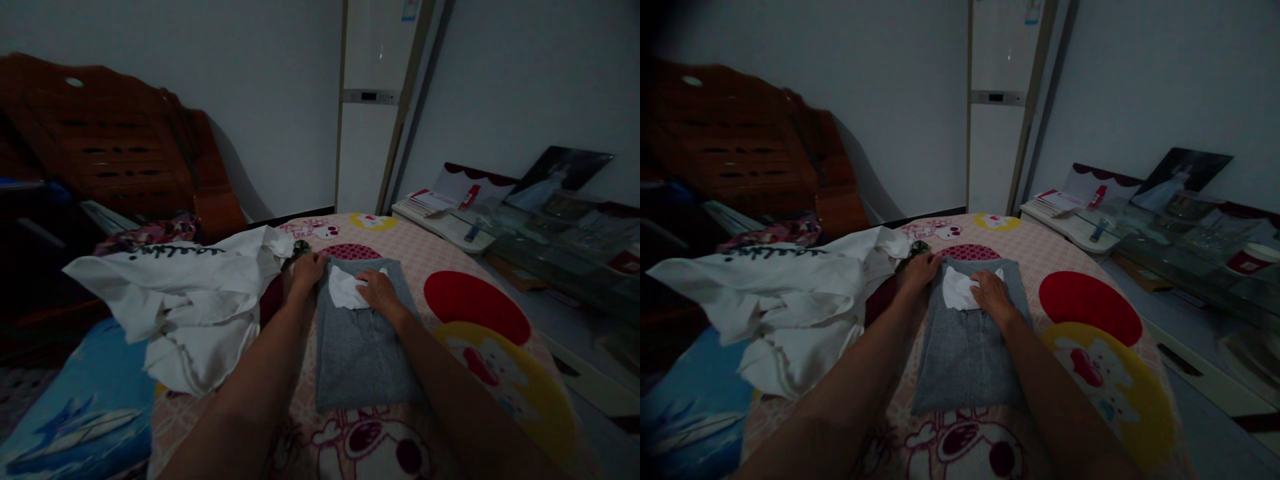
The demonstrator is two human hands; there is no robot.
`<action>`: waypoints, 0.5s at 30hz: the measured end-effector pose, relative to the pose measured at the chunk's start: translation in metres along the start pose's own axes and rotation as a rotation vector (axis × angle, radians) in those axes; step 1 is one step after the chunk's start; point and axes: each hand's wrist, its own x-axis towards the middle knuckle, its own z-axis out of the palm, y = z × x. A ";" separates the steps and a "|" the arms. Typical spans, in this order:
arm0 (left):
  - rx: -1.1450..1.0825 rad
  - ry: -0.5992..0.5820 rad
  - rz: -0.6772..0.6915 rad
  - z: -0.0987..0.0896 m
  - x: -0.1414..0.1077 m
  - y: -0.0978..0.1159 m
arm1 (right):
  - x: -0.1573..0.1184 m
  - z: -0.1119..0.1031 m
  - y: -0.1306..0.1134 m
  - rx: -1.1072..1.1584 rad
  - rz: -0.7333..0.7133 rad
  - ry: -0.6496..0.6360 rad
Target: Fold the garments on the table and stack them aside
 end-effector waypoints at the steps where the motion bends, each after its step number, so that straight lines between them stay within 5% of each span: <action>1: -0.012 -0.035 -0.013 0.001 0.000 0.003 | 0.000 -0.001 -0.001 -0.006 0.009 -0.009; 9: -0.417 -0.167 0.092 -0.011 0.004 0.006 | 0.002 -0.008 -0.008 0.094 0.065 0.013; 15: -0.678 -0.840 0.293 -0.039 -0.010 0.021 | 0.000 -0.012 -0.007 0.351 0.063 0.109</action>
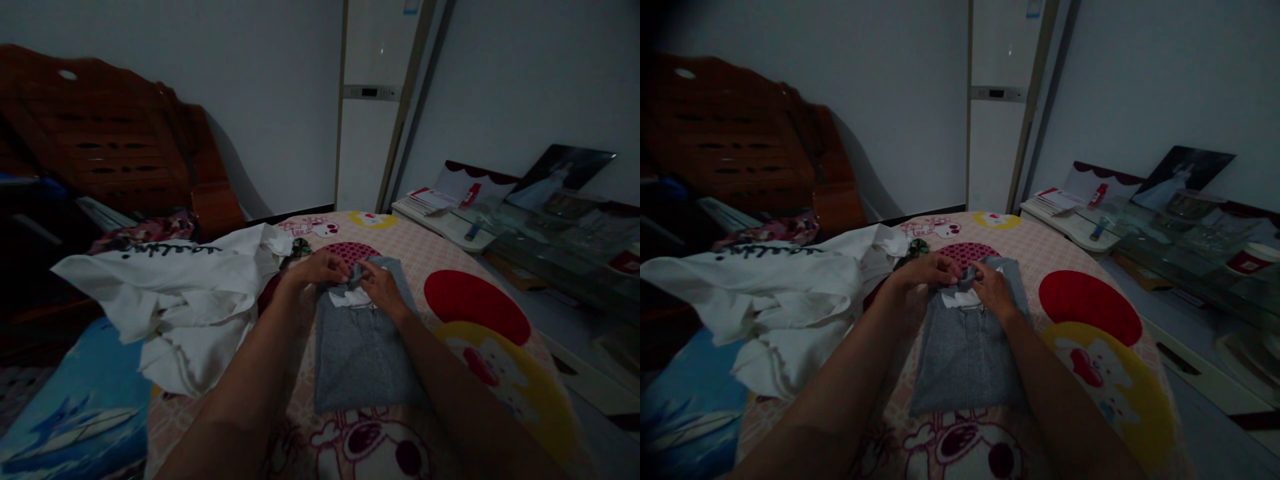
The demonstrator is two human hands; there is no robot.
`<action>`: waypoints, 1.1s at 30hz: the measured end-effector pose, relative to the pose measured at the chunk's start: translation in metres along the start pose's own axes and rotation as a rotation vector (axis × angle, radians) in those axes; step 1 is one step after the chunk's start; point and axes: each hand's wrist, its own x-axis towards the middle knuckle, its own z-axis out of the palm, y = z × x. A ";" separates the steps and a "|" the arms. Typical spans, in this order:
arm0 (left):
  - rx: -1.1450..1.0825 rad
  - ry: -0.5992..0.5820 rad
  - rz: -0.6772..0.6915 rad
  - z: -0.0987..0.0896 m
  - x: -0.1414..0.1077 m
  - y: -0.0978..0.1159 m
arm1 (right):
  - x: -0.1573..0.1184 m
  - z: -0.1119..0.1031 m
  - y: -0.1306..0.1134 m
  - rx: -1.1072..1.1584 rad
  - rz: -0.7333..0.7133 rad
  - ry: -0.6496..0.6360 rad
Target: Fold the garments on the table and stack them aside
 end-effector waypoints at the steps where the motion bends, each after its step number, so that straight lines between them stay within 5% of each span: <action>1: -0.021 -0.053 -0.001 0.001 -0.002 0.002 | 0.000 -0.001 0.000 0.015 -0.017 -0.018; 8: -0.126 0.019 -0.062 -0.015 -0.012 -0.007 | 0.000 -0.011 -0.001 -0.036 -0.106 -0.058; 13: -0.049 0.162 0.025 -0.021 -0.010 -0.014 | -0.001 -0.011 -0.002 0.010 -0.118 0.008; 17: 0.100 0.051 -0.023 -0.014 -0.004 -0.013 | -0.001 -0.011 -0.004 0.091 -0.062 0.090; 27: 0.178 -0.007 -0.109 -0.023 -0.011 -0.020 | -0.002 -0.007 0.000 0.017 0.001 -0.009; 33: 0.205 -0.102 -0.049 -0.028 -0.010 -0.021 | -0.003 -0.009 -0.002 0.057 0.014 -0.049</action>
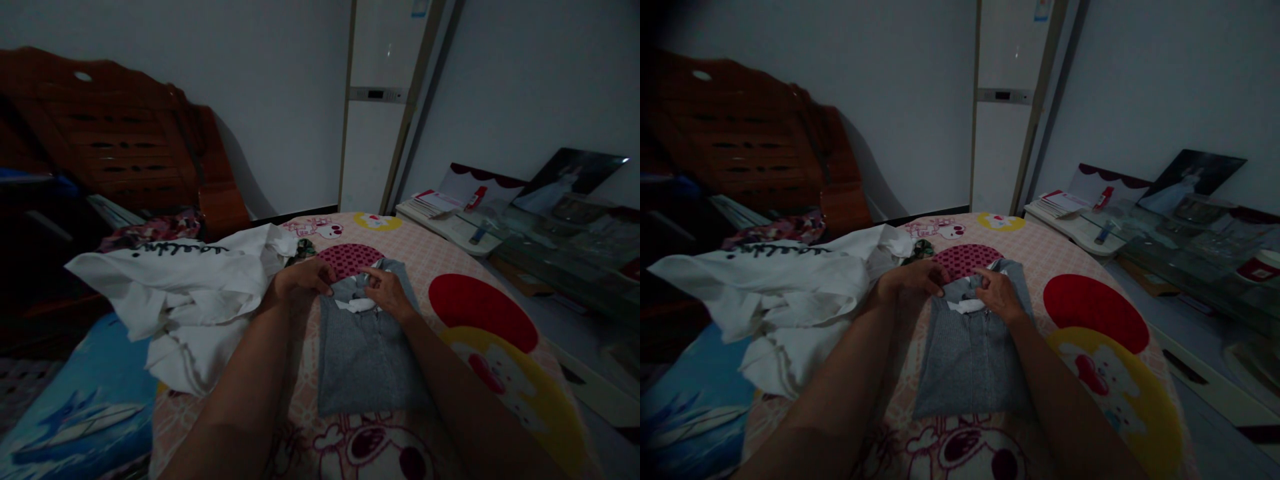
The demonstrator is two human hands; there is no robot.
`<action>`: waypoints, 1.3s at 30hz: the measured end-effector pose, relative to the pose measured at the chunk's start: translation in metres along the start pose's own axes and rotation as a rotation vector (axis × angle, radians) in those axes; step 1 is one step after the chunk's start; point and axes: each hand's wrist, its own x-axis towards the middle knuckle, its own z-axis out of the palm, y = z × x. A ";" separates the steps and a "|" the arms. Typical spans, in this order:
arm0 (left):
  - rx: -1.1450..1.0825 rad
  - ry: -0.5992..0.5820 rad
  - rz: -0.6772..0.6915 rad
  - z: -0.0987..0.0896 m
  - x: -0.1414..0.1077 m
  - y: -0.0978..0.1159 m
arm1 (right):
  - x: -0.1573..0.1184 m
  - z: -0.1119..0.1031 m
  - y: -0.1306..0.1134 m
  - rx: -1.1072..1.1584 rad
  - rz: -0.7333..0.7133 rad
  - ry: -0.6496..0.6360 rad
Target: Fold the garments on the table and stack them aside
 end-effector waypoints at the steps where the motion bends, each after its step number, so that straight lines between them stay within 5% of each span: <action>1: 0.046 0.013 0.007 0.002 0.001 0.002 | 0.000 0.000 0.001 0.018 -0.001 0.007; 12: 0.534 0.191 -0.108 0.036 0.014 0.035 | 0.007 -0.001 0.006 0.522 0.161 0.165; 19: 0.522 0.125 -0.095 0.037 0.013 0.038 | 0.004 -0.005 0.001 0.600 0.160 0.173; 22: 0.398 0.086 0.020 0.029 0.007 0.042 | 0.004 -0.006 0.003 0.545 0.147 0.136; 28: 0.232 0.265 0.192 0.030 0.010 0.051 | 0.004 -0.004 0.000 0.586 0.192 0.182; 39: 0.247 0.242 0.230 0.052 0.035 0.030 | 0.004 -0.004 -0.004 0.516 0.106 0.330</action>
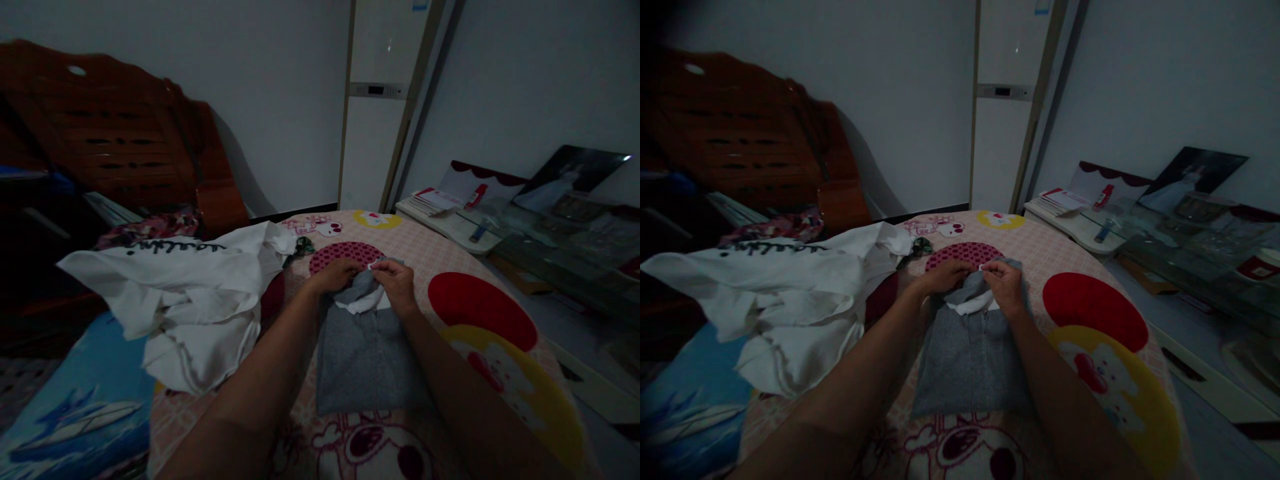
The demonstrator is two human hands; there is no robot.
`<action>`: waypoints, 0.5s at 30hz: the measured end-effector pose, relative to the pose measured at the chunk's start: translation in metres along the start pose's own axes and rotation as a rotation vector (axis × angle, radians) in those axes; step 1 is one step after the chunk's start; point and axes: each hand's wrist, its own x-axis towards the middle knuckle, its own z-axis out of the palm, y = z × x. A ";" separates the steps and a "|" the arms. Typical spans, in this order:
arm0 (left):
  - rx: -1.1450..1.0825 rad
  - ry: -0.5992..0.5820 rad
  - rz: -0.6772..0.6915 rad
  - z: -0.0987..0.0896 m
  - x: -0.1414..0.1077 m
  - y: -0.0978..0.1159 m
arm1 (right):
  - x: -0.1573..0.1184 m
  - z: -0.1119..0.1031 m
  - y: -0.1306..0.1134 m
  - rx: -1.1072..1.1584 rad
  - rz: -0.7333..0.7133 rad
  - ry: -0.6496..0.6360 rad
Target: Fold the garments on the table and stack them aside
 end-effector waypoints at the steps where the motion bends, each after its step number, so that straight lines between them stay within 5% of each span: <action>1: -0.012 -0.006 0.004 0.000 0.000 -0.001 | 0.000 0.000 0.000 -0.016 -0.009 0.002; 8: -0.348 -0.084 -0.123 -0.001 -0.002 -0.009 | 0.000 -0.001 -0.001 -0.089 -0.046 -0.015; 15: -0.668 0.052 -0.276 -0.002 -0.006 -0.023 | -0.002 0.000 0.001 -0.241 -0.087 -0.017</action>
